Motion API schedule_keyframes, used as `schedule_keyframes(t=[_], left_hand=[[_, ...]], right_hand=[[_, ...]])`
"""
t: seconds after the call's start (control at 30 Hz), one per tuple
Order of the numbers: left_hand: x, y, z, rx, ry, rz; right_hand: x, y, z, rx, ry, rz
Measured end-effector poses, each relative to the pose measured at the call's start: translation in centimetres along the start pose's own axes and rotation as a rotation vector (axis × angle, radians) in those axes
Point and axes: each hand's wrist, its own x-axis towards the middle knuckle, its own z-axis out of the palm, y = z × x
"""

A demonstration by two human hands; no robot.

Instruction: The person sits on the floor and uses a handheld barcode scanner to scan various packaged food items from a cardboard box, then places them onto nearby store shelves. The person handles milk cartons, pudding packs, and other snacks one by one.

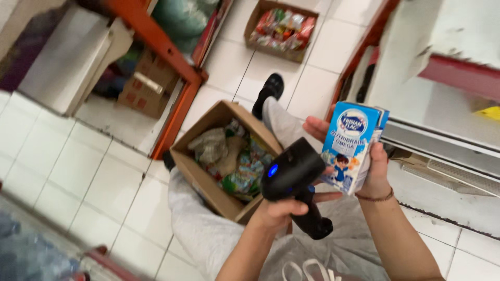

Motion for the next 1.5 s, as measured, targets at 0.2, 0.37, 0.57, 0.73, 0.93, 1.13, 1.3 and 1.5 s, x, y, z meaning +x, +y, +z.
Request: schedule_keyframes(t=[0.2,0.37,0.57,0.73,0.93,1.13,1.3,1.5], left_hand=[[3.2,0.7,1.1,0.523,-0.032,0.079],[7.0,0.3,4.2,0.818,-0.127,0.207],[12.4,-0.9,7.8,0.912,-0.237,0.267],[15.7,-2.2,8.5,1.208,-0.413,0.505],[18.0,-3.6,8.9,1.159,-0.394,0.504],[18.4,-2.8,9.0,1.499,-0.371,0.61],[18.4,-2.5,9.7,1.66,-0.319,0.596],[18.5,-2.1,10.2,1.744,-0.306,0.605]], right_hand=[[-3.0,-3.1,-0.6,-0.138,0.213,-0.07],[-4.9,-4.8,-2.4,-0.696,0.441,-0.203],[-6.0,-8.7,-3.9,-0.897,0.663,-0.522],[-5.0,-11.4,-4.2,-1.085,0.773,-0.72],[-3.1,-13.9,-3.4,-1.548,0.938,-0.697],[-2.5,-14.8,-2.4,-1.602,0.882,-0.758],[-2.7,-15.0,-2.3,-1.64,0.944,-0.693],[-2.7,-14.9,-2.7,-1.773,0.917,-0.736]])
